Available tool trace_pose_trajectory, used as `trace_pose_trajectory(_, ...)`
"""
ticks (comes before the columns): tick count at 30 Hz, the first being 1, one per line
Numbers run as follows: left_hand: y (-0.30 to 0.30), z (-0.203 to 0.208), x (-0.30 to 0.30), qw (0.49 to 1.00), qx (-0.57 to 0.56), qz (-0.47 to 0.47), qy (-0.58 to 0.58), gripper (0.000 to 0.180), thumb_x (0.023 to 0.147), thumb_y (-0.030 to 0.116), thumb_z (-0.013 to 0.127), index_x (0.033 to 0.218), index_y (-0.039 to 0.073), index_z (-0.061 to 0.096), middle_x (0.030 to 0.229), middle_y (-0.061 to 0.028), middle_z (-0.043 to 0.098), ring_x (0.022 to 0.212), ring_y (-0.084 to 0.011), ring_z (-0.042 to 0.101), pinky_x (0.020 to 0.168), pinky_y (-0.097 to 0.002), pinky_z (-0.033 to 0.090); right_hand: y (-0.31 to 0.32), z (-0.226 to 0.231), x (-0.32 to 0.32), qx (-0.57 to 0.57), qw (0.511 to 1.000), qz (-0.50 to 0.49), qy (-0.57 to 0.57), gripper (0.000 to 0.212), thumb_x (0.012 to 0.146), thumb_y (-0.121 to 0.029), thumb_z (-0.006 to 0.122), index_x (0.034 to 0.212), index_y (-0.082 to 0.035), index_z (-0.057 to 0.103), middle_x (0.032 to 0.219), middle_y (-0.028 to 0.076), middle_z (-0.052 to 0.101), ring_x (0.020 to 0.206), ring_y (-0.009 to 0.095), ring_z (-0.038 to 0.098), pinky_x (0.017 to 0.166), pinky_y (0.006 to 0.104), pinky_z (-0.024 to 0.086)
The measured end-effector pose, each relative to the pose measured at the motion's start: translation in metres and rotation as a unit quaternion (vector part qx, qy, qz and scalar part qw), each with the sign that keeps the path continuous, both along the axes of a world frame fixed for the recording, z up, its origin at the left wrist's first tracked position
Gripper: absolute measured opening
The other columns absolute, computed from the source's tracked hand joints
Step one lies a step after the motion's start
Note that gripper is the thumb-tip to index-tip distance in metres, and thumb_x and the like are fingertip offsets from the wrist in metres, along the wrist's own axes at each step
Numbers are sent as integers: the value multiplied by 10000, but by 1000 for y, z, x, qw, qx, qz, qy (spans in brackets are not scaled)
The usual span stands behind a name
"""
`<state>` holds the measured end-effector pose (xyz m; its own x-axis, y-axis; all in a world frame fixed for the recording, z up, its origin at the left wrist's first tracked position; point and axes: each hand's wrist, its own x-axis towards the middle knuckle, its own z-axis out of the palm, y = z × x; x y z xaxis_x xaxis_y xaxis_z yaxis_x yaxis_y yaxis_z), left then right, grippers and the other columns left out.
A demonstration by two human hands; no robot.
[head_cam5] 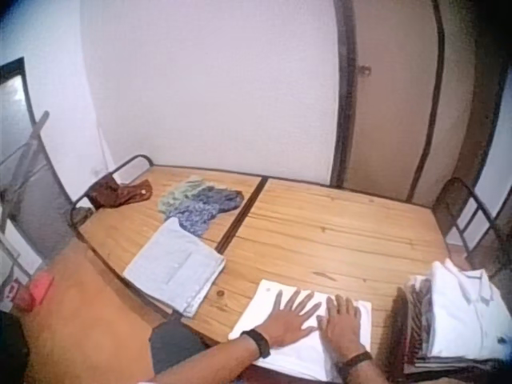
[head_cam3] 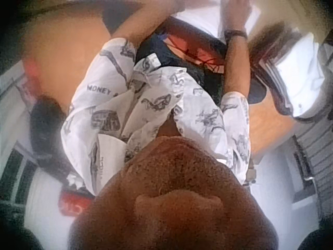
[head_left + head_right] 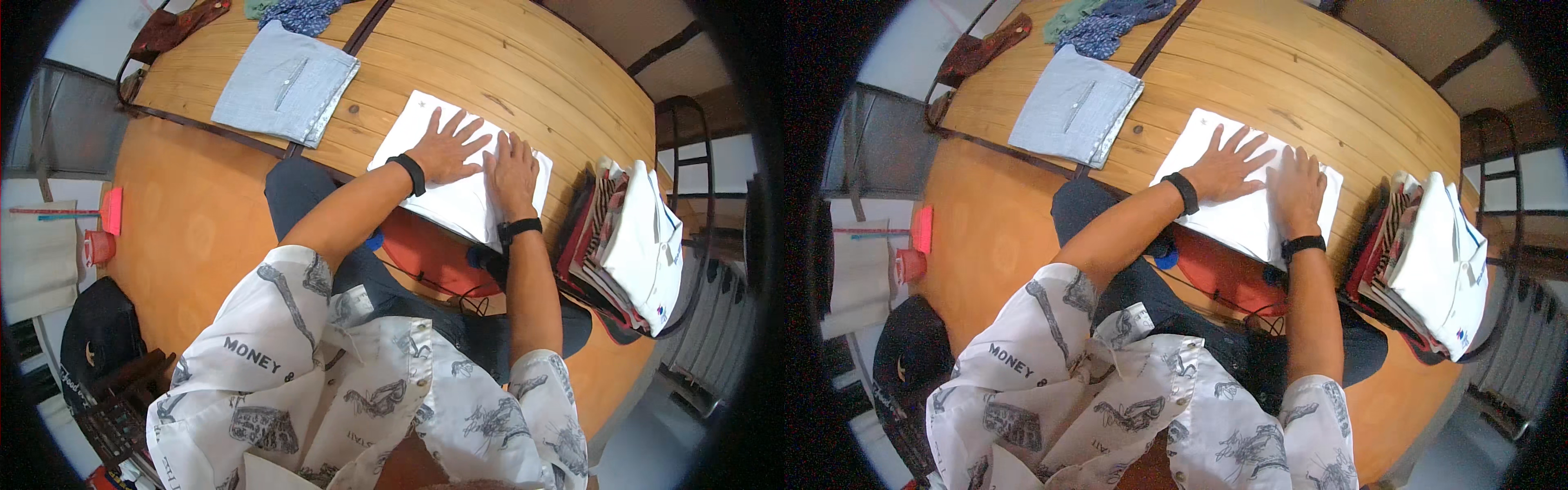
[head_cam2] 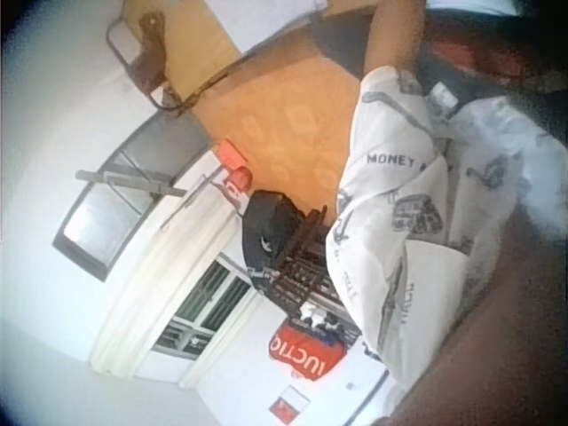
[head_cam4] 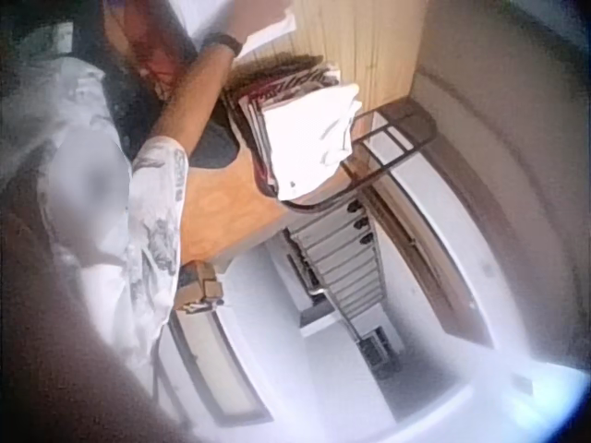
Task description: Folding a white t-shirt and grey shorts on a wooden table.
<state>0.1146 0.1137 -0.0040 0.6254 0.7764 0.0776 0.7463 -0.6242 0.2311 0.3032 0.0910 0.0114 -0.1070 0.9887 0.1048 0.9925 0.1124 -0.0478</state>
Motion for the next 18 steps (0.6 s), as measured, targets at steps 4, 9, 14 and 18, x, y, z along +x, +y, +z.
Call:
trace_pose_trajectory(4, 9, -7, 4, 1000, -15, -1, 0, 748, 986, 629, 396, 1602, 231, 244, 1681, -105, 146, 1541, -385, 85, 1185, -675, 20, 8, -18, 8, 58, 998, 16, 26, 587, 938, -389, 583, 1408, -53, 482, 1451, 212, 480, 1356, 436, 415, 1087, 579, 323)
trace_pose_trajectory(9, 16, -14, -26, 997, 0, 68, 36, 883, 927, 716, 439, 1601, 177, 249, 1664, -171, 174, 1530, -431, 85, 1196, -646, 41, 16, -29, 13, 141, 986, 37, 81, 646, 939, -455, 582, 1418, -32, 484, 1458, 212, 478, 1354, 449, 402, 1094, 586, 315)
trace_pose_trajectory(14, 24, -24, -56, 991, -31, 128, 30, 976, 902, 773, 438, 1609, 141, 210, 1680, -150, 116, 1539, -417, 17, 1194, -636, 19, 12, -42, 28, 89, 991, 14, 95, 701, 953, -503, 554, 1426, 6, 462, 1464, 226, 465, 1340, 455, 398, 1123, 586, 279)
trace_pose_trajectory(18, 29, -27, -56, 991, -9, 129, 25, 991, 896, 784, 435, 1610, 139, 202, 1683, -140, 108, 1542, -404, 7, 1194, -631, 8, 21, -33, 27, 97, 990, 15, 104, 748, 949, -518, 547, 1415, 59, 446, 1460, 249, 456, 1349, 459, 385, 1134, 573, 271)
